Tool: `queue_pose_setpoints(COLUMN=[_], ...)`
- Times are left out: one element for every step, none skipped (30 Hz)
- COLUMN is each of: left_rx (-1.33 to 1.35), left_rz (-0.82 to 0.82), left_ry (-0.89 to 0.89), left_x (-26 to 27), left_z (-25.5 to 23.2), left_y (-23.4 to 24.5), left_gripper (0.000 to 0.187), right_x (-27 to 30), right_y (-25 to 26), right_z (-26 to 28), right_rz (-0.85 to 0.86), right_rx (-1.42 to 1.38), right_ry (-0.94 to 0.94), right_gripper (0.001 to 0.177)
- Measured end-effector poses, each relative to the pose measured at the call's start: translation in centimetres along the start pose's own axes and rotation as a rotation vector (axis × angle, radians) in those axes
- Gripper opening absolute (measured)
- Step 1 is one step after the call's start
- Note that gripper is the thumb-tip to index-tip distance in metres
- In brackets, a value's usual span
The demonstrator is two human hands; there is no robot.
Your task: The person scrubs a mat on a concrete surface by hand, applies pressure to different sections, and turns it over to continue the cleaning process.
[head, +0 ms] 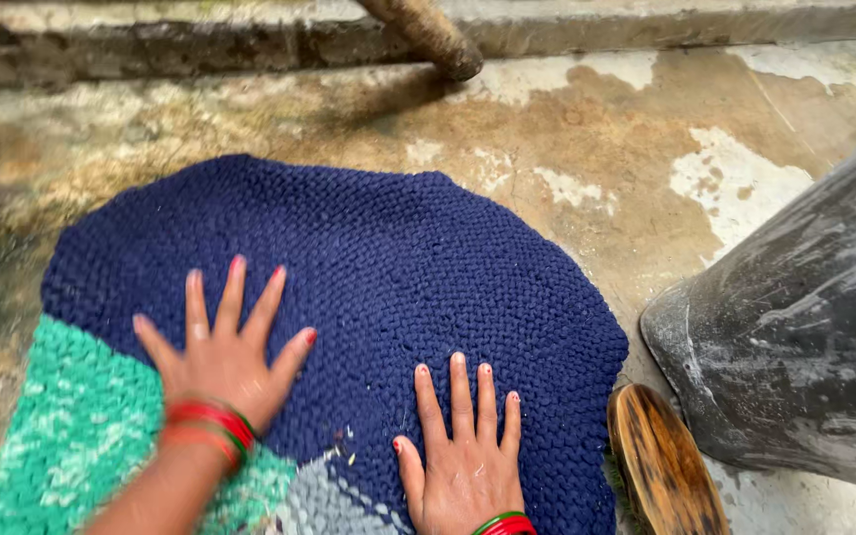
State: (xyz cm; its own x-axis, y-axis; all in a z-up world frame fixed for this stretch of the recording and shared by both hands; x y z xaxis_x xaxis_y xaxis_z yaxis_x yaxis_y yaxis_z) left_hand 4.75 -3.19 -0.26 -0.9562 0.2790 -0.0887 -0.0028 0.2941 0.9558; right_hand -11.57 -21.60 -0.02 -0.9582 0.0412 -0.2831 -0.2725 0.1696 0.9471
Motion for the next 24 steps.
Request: queue_pose_setpoints(left_rx=[0.004,0.081,0.161,0.198,0.240,0.281,0.209,0.136,0.056,0.062,0.063,0.030,-0.009,-0.047,0.039,0.126,0.173,0.220,0.204,0.188,0.170,0.141,0.106,0.067], left_rz=[-0.063,-0.139,-0.223,-0.189,-0.160,-0.131,-0.214,-0.297,-0.380,-0.165,0.024,-0.040,-0.096,-0.153,-0.259,-0.365,-0.289,-0.212,-0.193,-0.174,-0.152,-0.171,-0.189,-0.123], left_ry=[0.049,-0.080,-0.203,-0.347,-0.489,-0.630,-0.640,-0.647,-0.657,-0.377,-0.093,-0.063,-0.031,0.002,-0.064,-0.129,-0.217,-0.305,-0.371,-0.437,-0.498,-0.468,-0.444,-0.269], left_x=[1.6,3.7,6.0,7.9,9.6,10.7,10.1,7.9,5.5,1.9,-0.4,-0.8,-0.3,0.6,2.0,4.0,6.5,8.1,8.7,9.3,9.9,8.4,6.0,3.6], left_z=[-0.6,-3.2,-5.2,-6.1,-7.1,-7.9,-6.6,-4.0,-1.6,1.9,4.7,4.4,3.9,3.3,1.1,-1.6,-4.5,-6.4,-6.9,-7.2,-7.4,-5.9,-3.6,-0.7], left_y=[-0.5,-1.3,-1.6,-1.8,-2.0,-2.2,-1.8,-0.8,0.6,0.4,-0.4,-0.4,-0.5,-0.5,-0.6,-0.7,-1.9,-2.6,-2.6,-2.6,-2.6,-2.2,-1.1,-0.5], left_gripper=[0.079,0.079,0.079,0.079,0.078,0.077,0.078,0.080,0.081,0.079,0.078,0.075,0.073,0.071,0.076,0.081,0.078,0.074,0.073,0.072,0.071,0.073,0.076,0.074], right_x=[0.1,0.1,0.0,-0.1,-0.2,-0.2,0.0,0.2,0.1,0.1,-0.1,-0.3,-0.1,0.2,0.0,-0.4,-0.3,-0.2,-0.2,-0.2,-0.1,0.0,0.0,0.1], right_y=[0.0,0.0,-0.1,-0.1,-0.1,0.0,0.0,-0.2,-0.3,-0.4,-0.5,-0.5,-0.4,-0.1,0.1,0.2,0.2,0.1,0.0,-0.1,-0.3,-0.3,-0.3,-0.3], right_z=[0.1,0.1,0.1,0.1,0.0,0.0,0.2,0.1,0.2,0.2,0.1,0.1,0.3,0.5,0.3,0.1,0.0,-0.1,0.0,0.0,0.1,0.2,0.4,0.5], right_rz=[-0.002,0.010,0.019,0.028,0.018,0.007,0.003,0.017,0.028,0.039,0.031,0.024,0.023,0.006,-0.022,-0.050,-0.039,-0.028,-0.015,-0.002,0.015,0.032,0.056,0.081], right_rx=[-0.005,-0.007,-0.007,-0.007,-0.003,0.002,0.001,0.004,0.003,0.002,0.011,0.020,0.022,0.009,0.008,0.006,0.005,0.004,-0.002,0.004,0.007,0.010,0.006,0.003], right_ry=[-0.001,-0.009,-0.011,-0.012,-0.009,-0.006,0.000,0.002,-0.001,-0.005,-0.001,0.003,0.007,0.012,0.009,0.007,0.008,0.008,0.022,0.011,0.004,-0.003,-0.002,-0.001], right_gripper=[0.073,0.074,0.074,0.075,0.074,0.074,0.074,0.074,0.074,0.074,0.074,0.074,0.074,0.075,0.076,0.077,0.076,0.076,0.075,0.075,0.075,0.075,0.075,0.075])
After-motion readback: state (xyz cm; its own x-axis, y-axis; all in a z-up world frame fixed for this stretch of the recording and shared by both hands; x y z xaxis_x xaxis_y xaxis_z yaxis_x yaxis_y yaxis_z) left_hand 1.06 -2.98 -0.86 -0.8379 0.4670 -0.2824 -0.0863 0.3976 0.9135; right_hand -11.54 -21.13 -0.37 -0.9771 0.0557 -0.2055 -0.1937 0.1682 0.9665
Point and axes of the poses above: each hand's wrist, its own x-axis away from the middle knuckle, its own y-axis out of the back of the hand, z = x × y, the point moved 7 cm from there along -x, towards the middle knuckle, and after that the axes turned 13 degrees about x, right-handed, at the moved point
